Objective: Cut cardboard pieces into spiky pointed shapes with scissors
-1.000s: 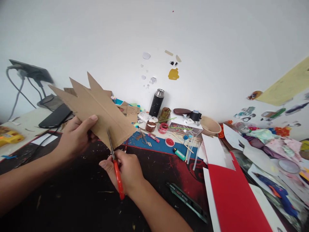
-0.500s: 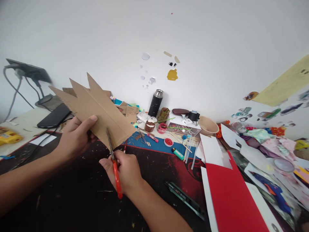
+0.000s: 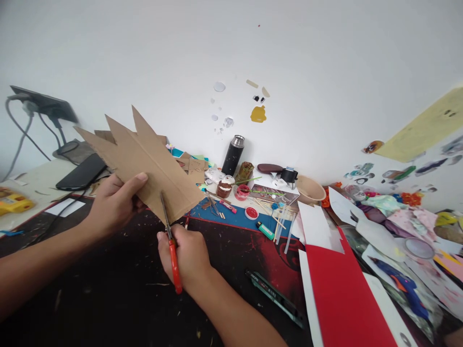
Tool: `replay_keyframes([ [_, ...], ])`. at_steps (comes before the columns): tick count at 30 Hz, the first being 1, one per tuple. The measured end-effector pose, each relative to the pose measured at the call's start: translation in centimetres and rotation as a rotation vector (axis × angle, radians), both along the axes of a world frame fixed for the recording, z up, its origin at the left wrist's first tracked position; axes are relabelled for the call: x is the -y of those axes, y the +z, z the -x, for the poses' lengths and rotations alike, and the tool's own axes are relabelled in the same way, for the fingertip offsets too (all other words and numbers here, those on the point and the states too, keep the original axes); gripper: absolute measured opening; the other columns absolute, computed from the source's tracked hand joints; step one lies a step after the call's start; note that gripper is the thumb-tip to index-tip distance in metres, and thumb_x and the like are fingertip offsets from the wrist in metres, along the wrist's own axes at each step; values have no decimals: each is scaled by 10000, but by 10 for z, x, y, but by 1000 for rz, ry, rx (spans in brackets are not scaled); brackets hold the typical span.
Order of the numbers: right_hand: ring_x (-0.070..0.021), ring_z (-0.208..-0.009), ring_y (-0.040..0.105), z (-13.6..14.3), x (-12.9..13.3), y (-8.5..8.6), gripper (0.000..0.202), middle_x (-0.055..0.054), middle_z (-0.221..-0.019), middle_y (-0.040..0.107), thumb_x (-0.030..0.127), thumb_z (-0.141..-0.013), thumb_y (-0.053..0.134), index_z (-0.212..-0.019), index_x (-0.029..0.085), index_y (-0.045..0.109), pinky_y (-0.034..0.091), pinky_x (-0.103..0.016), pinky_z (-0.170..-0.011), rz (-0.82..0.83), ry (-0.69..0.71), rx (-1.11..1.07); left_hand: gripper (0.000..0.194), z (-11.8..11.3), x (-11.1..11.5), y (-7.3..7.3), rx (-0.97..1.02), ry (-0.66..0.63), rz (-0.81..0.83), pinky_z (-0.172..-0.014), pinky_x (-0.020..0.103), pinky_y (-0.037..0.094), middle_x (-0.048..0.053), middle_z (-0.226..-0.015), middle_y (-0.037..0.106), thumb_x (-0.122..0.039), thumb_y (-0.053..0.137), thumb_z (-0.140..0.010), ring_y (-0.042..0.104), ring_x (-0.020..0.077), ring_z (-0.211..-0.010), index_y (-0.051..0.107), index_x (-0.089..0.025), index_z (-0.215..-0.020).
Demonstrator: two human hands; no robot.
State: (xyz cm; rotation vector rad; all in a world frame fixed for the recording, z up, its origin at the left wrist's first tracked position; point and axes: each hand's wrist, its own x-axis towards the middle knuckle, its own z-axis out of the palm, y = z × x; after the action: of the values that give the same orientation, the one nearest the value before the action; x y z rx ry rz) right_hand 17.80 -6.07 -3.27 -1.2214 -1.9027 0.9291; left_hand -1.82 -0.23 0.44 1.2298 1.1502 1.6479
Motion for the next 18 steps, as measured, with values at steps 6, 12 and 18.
replay_keyframes([
  [6, -145, -557, 534, 3, 0, -7, 378, 15, -620, 566, 397, -1049, 608, -725, 252, 477, 386, -263, -593, -33, -18, 38, 446, -4, 3, 7, 0, -8, -21, -348, 211, 387, -45, -424, 533, -476, 818, -918, 478, 106, -342, 596, -232, -618],
  [12, -158, -559, 602, 2, 1, -6, 365, 14, -618, 592, 496, -1064, 622, -801, 245, 590, 423, -242, -547, 56, 15, -39, 444, -2, 1, 7, -30, 2, -21, -355, 214, 382, -40, -429, 538, -490, 809, -931, 483, 112, -349, 604, -231, -634],
  [18, -178, -581, 697, -4, -4, -2, 397, 20, -641, 643, 619, -1019, 720, -965, 225, 712, 520, -233, -550, 192, 116, -120, 386, 5, -4, 0, -27, 28, -3, -373, 230, 385, -47, -459, 536, -451, 773, -953, 478, 118, -370, 587, -244, -684],
])
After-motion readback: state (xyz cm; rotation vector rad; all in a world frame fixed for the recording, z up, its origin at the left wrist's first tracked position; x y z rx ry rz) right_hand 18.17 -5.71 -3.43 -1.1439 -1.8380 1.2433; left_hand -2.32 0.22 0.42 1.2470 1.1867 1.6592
